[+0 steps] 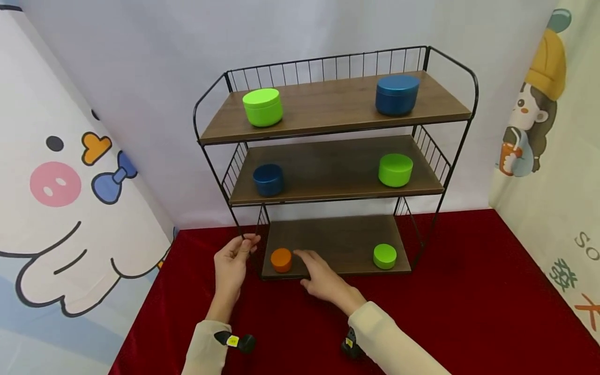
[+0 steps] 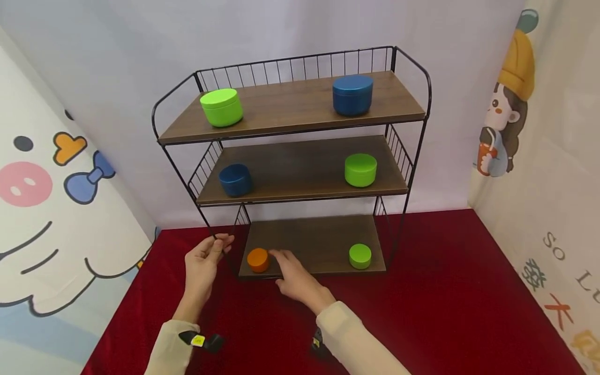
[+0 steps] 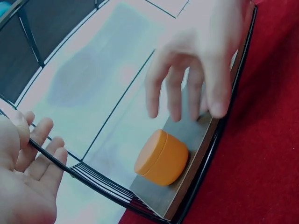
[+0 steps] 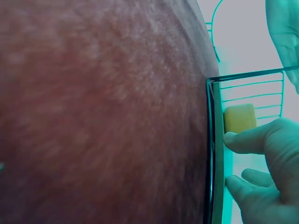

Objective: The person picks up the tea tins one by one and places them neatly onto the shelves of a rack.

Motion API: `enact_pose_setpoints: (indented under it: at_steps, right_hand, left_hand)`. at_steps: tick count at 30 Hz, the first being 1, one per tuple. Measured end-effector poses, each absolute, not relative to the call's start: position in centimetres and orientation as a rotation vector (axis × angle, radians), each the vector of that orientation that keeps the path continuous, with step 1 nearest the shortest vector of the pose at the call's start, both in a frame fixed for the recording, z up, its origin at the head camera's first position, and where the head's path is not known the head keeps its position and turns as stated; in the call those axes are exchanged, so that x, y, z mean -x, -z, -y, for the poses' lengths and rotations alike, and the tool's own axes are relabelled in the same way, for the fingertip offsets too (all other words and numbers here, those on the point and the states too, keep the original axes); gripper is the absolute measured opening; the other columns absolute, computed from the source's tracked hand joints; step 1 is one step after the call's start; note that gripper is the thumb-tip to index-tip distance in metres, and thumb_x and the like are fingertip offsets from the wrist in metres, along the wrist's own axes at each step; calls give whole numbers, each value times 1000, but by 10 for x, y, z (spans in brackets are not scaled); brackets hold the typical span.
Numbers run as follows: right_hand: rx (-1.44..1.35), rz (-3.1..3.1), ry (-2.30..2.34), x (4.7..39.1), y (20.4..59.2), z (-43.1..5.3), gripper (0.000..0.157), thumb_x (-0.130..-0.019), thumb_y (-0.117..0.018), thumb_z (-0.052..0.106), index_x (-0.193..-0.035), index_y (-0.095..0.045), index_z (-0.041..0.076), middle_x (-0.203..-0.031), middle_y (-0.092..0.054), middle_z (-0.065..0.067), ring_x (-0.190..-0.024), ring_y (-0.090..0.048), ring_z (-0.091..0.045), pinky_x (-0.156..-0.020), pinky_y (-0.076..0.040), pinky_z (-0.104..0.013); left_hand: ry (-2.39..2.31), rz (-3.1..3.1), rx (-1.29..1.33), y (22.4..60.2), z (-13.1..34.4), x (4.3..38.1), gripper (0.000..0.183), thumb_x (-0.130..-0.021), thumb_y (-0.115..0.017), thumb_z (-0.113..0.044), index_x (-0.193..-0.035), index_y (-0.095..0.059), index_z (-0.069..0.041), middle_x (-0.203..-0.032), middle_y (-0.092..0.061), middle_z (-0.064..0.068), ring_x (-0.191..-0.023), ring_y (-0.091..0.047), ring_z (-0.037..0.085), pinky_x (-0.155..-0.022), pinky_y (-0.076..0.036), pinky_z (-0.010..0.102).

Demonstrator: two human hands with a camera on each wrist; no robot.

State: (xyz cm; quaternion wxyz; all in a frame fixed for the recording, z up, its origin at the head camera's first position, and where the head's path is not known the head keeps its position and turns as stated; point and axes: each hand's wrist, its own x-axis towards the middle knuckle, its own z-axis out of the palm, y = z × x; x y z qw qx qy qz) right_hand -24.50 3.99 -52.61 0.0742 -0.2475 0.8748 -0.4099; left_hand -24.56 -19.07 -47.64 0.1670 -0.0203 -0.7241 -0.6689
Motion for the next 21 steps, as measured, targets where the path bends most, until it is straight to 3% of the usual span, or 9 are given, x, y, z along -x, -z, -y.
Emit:
enact_pose_setpoints:
  at_steps: [4,9,12,15,21]
  right_hand:
    - [746,-2641,1215,235,524,-47,67,-99,-65,2,-158,-34,5,-159,-36,-23,-145,-41,-41,-112,-45,-54]
    - [756,-2649,1157,222,522,-52,63,-101,-65,9,-157,-37,7,-158,-40,-19,-144,-45,-38,-111,-46,-52]
    - [765,-2644,1139,215,521,-56,60,-102,-65,13,-156,-40,7,-157,-43,-17,-142,-47,-37,-111,-47,-52]
    - [768,-2647,1147,208,519,-64,58,-102,-65,14,-155,-42,7,-155,-46,-17,-142,-47,-38,-110,-47,-53]
    - [732,-2690,1198,193,520,-87,55,-101,-66,13,-152,-45,5,-151,-50,-17,-140,-49,-38,-110,-47,-54]
  left_hand:
    - [1851,2169,8,474,197,239,27,-105,-60,-18,-125,-70,-2,-130,-71,12,-115,-66,11,-100,-52,24]
    - [1786,2474,41,479,198,226,47,-107,-57,-20,-152,-47,-9,-159,-43,18,-148,-40,36,-119,-37,53]
    - [1762,2615,65,486,196,218,64,-107,-58,-20,-162,-26,-9,-167,-23,24,-153,-25,46,-120,-30,63]
    - [1747,2675,61,493,196,210,76,-107,-58,-20,-165,-11,-7,-167,-16,29,-153,-20,50,-119,-28,65]
    - [1537,2829,116,509,201,200,94,-101,-68,-33,-163,-6,0,-167,-14,30,-154,-18,50,-121,-24,66]
